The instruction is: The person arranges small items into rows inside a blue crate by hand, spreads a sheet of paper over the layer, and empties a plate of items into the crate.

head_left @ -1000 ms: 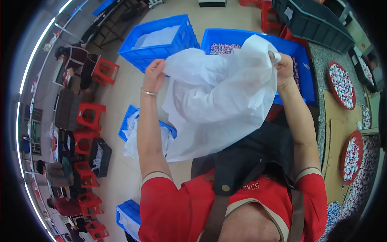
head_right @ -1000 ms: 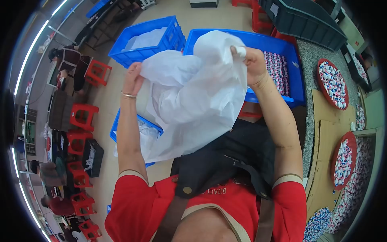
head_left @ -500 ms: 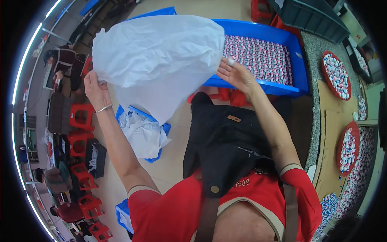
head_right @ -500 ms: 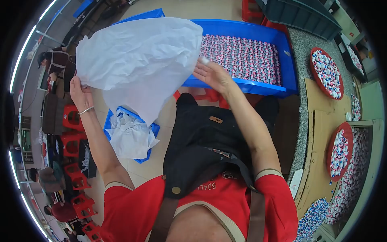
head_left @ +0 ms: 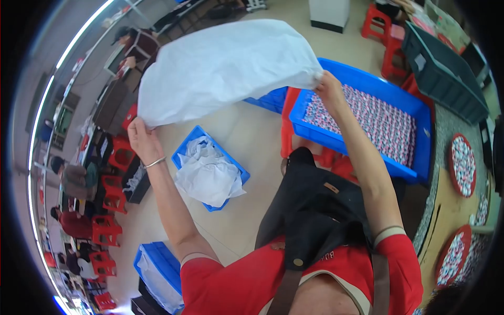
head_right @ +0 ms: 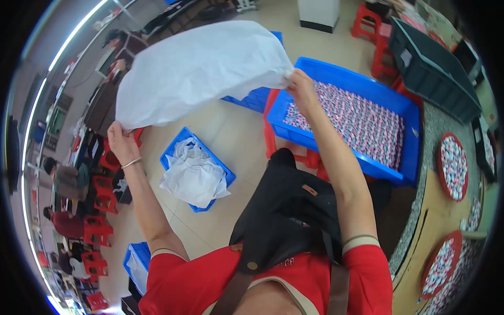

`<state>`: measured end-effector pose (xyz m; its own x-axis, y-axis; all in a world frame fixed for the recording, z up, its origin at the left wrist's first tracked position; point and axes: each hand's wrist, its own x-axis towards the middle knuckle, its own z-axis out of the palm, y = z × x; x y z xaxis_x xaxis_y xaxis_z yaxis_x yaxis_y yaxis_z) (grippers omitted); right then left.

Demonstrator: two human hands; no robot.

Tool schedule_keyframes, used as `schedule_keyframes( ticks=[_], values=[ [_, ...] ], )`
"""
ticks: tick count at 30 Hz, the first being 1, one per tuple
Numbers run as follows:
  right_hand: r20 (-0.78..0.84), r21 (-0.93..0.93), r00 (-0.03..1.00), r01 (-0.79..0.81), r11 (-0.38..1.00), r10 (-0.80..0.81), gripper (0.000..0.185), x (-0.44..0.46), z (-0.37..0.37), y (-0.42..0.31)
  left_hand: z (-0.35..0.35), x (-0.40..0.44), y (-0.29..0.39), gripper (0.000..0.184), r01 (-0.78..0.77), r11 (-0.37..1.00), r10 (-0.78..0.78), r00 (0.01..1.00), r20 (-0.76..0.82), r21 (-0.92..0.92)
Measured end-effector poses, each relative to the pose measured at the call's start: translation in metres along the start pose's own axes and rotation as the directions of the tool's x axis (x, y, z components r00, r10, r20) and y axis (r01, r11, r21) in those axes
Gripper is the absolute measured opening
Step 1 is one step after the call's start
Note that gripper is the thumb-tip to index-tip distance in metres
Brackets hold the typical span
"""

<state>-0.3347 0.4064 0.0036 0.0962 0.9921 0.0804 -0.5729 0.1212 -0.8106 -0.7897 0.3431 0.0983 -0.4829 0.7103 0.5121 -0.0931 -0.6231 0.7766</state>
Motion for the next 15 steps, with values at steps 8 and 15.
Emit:
schedule_keyframes(
  ticks=[8, 15],
  values=[
    [0.059, -0.242, 0.981, 0.196, 0.950, -0.187, 0.059, -0.044, 0.002, -0.030, 0.002, -0.030, -0.001, 0.013, -0.050, 0.997, 0.057, 0.993, -0.102, 0.066],
    [0.136, -0.320, 0.988, 0.109, 0.941, -0.068, 0.042, -0.079, -0.045, -0.041, 0.001, -0.045, -0.017, 0.020, 0.015, 0.999, -0.017, 0.999, 0.036, 0.041]
  ],
)
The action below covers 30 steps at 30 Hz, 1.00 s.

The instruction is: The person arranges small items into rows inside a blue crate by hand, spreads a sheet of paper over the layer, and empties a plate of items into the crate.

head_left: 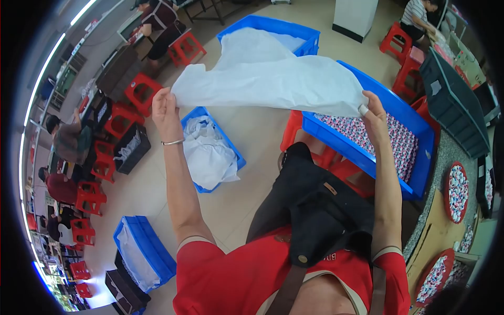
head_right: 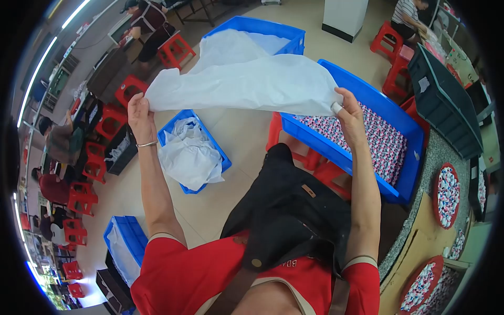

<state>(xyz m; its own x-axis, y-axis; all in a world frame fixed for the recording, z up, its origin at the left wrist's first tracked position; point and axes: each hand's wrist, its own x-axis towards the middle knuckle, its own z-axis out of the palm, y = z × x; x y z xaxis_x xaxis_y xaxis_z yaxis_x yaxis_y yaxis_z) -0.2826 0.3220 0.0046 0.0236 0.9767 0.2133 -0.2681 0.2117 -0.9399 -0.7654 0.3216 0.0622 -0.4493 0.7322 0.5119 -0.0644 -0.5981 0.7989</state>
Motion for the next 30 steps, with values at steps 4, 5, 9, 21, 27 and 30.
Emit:
schedule_keyframes(
  ticks=[4, 5, 9, 21, 27, 30],
  values=[
    [0.006, -0.042, 1.000, -0.013, 0.999, 0.013, 0.033, -0.026, -0.018, 0.003, -0.012, 0.005, -0.010, 0.017, 0.058, 0.995, -0.067, 0.992, 0.105, 0.083],
    [-0.003, -0.074, 1.000, -0.011, 0.997, 0.011, 0.033, -0.032, -0.019, 0.002, -0.010, 0.005, -0.007, 0.022, 0.112, 0.991, -0.122, 0.977, 0.174, 0.070],
    [-0.040, -0.151, 0.999, 0.009, 0.989, -0.016, 0.036, -0.052, -0.024, 0.000, -0.001, 0.001, 0.014, 0.047, 0.179, 0.980, -0.198, 0.863, 0.465, 0.084],
    [0.060, -0.901, 0.934, 0.203, 0.383, -0.353, 0.025, -0.091, -0.054, -0.029, 0.028, -0.022, 0.045, 0.038, -0.730, 0.476, -0.037, 0.541, 0.840, 0.491],
    [-0.091, -0.537, 0.984, 0.084, 0.839, -0.156, 0.011, -0.146, -0.089, -0.043, 0.043, -0.055, 0.041, 0.023, -0.413, 0.875, -0.175, 0.215, 0.961, 0.252],
    [-0.207, -0.371, 0.937, 0.191, 0.909, -0.281, 0.016, -0.196, -0.098, -0.049, 0.043, -0.077, 0.023, 0.006, 0.064, 0.956, -0.294, 0.167, 0.941, 0.287]
  ],
)
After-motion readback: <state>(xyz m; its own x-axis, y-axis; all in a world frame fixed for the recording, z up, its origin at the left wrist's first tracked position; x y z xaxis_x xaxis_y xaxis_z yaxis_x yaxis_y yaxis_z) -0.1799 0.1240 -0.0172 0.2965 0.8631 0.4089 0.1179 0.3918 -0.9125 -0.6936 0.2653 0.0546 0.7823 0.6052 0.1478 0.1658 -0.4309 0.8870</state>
